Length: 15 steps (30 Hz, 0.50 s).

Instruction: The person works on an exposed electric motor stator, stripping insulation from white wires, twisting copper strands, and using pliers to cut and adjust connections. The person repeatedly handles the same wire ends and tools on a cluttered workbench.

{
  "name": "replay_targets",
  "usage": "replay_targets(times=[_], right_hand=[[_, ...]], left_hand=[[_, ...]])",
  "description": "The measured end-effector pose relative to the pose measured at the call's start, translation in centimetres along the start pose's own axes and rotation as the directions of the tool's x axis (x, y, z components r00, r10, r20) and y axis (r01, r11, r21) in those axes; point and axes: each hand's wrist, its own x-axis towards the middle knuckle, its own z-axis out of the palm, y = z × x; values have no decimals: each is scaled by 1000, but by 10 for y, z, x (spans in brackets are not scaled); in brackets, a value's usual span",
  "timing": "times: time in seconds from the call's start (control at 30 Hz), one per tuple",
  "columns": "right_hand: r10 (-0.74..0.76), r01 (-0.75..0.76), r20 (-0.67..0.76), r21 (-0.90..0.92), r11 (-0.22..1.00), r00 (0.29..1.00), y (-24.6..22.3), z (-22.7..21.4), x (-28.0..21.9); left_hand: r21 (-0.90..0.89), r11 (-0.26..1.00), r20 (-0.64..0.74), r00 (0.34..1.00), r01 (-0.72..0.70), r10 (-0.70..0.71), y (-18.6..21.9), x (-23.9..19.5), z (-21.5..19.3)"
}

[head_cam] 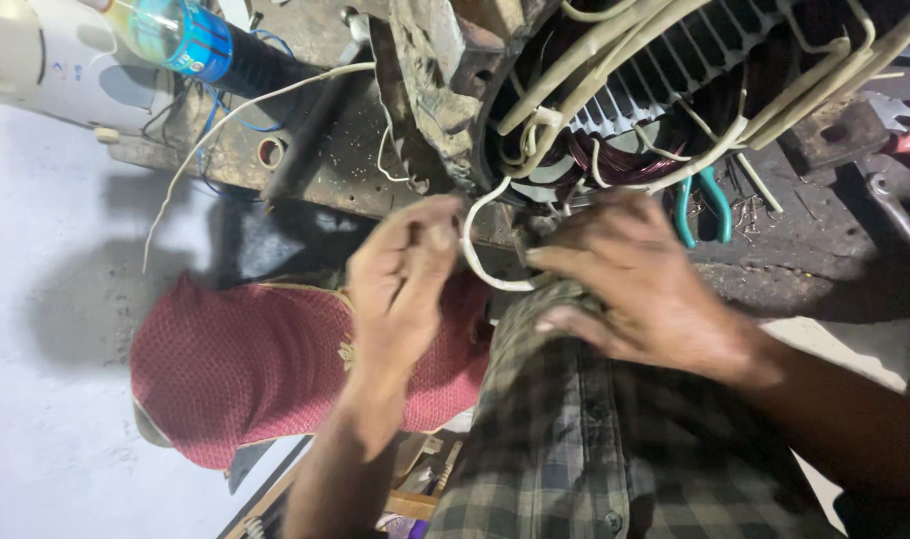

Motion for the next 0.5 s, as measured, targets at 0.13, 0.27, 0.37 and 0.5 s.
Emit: replay_targets(times=[0.13, 0.27, 0.37, 0.5], right_hand=[[-42, 38, 105, 40, 998, 994, -16, 13, 19], [-50, 47, 65, 49, 998, 997, -21, 11, 30], [-89, 87, 40, 44, 995, 995, -17, 7, 32], [-103, 100, 29, 99, 990, 994, -6, 3, 30]], left_hand=[[-451, 886, 114, 991, 111, -66, -25, 1, 15], [-607, 783, 100, 991, 134, -92, -31, 3, 23], [-729, 675, 99, 993, 114, -60, -31, 3, 26], [-771, 631, 94, 995, 93, -32, -29, 8, 29]])
